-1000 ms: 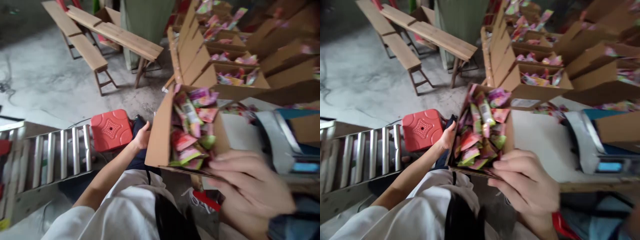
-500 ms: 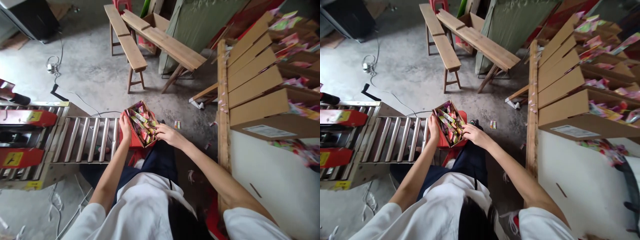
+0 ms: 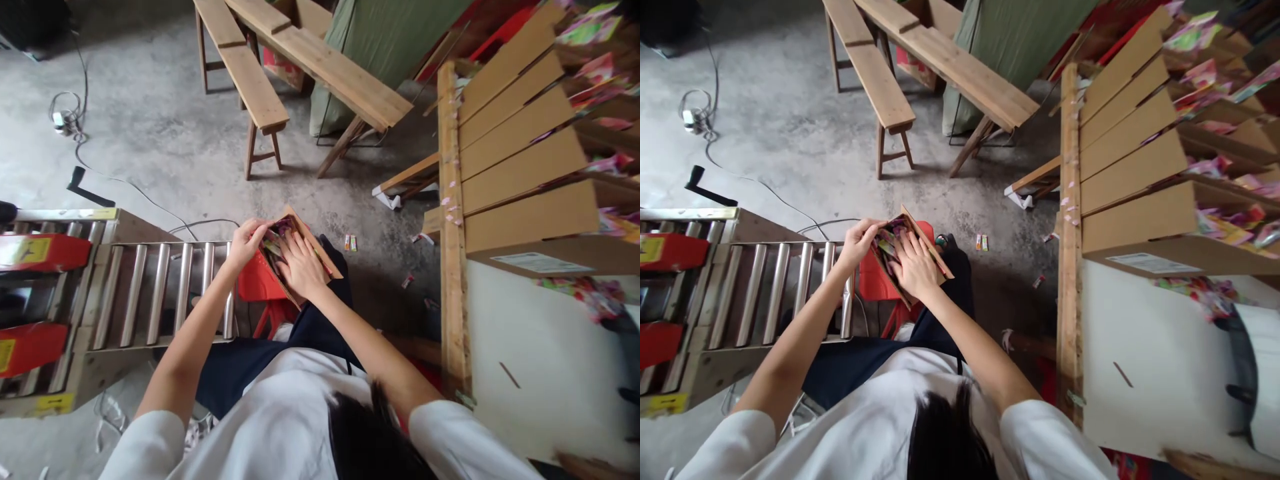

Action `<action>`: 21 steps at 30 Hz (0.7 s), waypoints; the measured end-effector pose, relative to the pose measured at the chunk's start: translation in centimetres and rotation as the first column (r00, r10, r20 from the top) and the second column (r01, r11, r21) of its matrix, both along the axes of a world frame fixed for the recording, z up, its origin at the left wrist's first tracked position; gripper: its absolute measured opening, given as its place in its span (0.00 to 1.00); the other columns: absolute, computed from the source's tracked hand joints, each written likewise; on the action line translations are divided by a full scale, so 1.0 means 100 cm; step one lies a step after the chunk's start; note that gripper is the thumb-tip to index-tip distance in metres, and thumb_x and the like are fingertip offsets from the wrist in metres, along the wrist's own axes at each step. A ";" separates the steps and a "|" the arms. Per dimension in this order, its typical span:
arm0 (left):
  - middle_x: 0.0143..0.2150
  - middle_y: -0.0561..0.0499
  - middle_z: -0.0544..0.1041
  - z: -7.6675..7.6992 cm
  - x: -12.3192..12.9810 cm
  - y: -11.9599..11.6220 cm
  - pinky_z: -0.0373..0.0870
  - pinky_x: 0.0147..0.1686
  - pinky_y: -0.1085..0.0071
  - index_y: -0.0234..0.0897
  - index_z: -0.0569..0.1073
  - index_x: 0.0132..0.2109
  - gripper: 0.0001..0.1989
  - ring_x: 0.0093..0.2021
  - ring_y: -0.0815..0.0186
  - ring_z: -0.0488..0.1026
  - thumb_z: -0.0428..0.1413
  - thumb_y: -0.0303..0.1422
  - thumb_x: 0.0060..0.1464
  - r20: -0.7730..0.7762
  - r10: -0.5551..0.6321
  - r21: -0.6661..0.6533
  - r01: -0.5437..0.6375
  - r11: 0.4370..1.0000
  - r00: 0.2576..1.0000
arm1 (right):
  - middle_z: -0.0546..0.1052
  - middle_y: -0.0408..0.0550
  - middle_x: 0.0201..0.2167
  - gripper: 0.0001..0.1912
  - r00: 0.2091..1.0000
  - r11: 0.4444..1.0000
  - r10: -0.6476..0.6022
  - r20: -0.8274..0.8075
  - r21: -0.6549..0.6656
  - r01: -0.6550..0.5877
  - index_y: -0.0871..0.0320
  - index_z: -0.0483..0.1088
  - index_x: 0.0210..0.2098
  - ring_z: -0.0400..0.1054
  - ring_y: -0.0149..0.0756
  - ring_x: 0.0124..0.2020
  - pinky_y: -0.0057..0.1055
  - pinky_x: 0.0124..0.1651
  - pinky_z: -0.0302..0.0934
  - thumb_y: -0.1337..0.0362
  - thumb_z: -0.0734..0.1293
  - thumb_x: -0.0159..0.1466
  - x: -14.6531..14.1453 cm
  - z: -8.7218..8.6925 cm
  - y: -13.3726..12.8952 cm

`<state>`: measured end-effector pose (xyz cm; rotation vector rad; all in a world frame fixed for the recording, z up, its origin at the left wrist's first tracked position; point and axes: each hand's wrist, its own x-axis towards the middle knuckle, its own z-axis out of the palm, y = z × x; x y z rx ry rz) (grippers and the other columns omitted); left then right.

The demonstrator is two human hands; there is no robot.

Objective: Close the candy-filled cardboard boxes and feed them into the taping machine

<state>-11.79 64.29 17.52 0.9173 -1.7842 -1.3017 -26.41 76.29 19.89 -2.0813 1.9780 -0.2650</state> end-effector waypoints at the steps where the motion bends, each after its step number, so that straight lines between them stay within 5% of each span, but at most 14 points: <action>1: 0.44 0.46 0.80 0.002 0.000 -0.003 0.68 0.53 0.64 0.38 0.81 0.45 0.20 0.47 0.61 0.75 0.48 0.44 0.64 0.028 -0.046 -0.044 0.048 0.998 0.999 | 0.52 0.58 0.72 0.32 1.000 1.000 0.001 -0.008 0.028 -0.001 0.63 0.51 0.71 0.42 0.52 0.73 0.54 0.73 0.42 0.56 0.55 0.71 -0.002 -0.005 -0.001; 5: 0.36 0.45 0.79 0.007 -0.007 -0.020 0.67 0.48 0.63 0.38 0.81 0.36 0.24 0.41 0.61 0.74 0.45 0.45 0.66 0.257 -0.172 -0.201 0.227 0.953 0.951 | 0.52 0.68 0.70 0.35 0.997 0.992 -0.043 -0.062 0.117 0.050 0.74 0.51 0.69 0.41 0.58 0.73 0.57 0.74 0.37 0.60 0.57 0.69 0.001 -0.025 -0.001; 8: 0.31 0.42 0.77 0.008 -0.026 -0.027 0.64 0.43 0.61 0.36 0.79 0.29 0.26 0.37 0.59 0.73 0.44 0.43 0.66 0.482 -0.168 -0.278 0.333 0.901 0.860 | 0.49 0.66 0.72 0.35 0.997 0.987 -0.073 -0.021 0.139 0.075 0.73 0.49 0.70 0.35 0.58 0.74 0.59 0.74 0.34 0.61 0.57 0.68 -0.001 -0.038 -0.005; 13: 0.37 0.35 0.78 0.003 -0.062 -0.023 0.60 0.45 0.55 0.33 0.78 0.32 0.23 0.42 0.51 0.72 0.44 0.39 0.66 0.661 -0.001 -0.291 0.257 0.922 0.750 | 0.48 0.54 0.73 0.32 0.947 0.978 -0.096 0.307 0.208 0.032 0.61 0.50 0.71 0.35 0.45 0.75 0.55 0.75 0.37 0.68 0.53 0.68 -0.031 -0.040 -0.009; 17: 0.41 0.34 0.77 0.000 -0.069 -0.018 0.58 0.50 0.52 0.32 0.76 0.39 0.19 0.48 0.47 0.70 0.45 0.38 0.66 0.667 0.049 -0.258 0.169 0.951 0.743 | 0.50 0.50 0.73 0.33 0.818 0.980 -0.119 0.563 0.200 0.004 0.58 0.47 0.72 0.44 0.39 0.73 0.44 0.72 0.51 0.66 0.55 0.68 -0.041 -0.018 -0.006; 21: 0.52 0.32 0.73 0.002 -0.065 -0.013 0.58 0.54 0.52 0.33 0.72 0.46 0.14 0.56 0.44 0.66 0.48 0.38 0.64 0.664 0.219 -0.314 0.001 0.949 0.714 | 0.65 0.47 0.66 0.22 0.773 0.998 -0.049 0.632 -0.008 0.070 0.52 0.70 0.60 0.49 0.42 0.72 0.48 0.73 0.47 0.60 0.57 0.70 -0.055 0.031 -0.005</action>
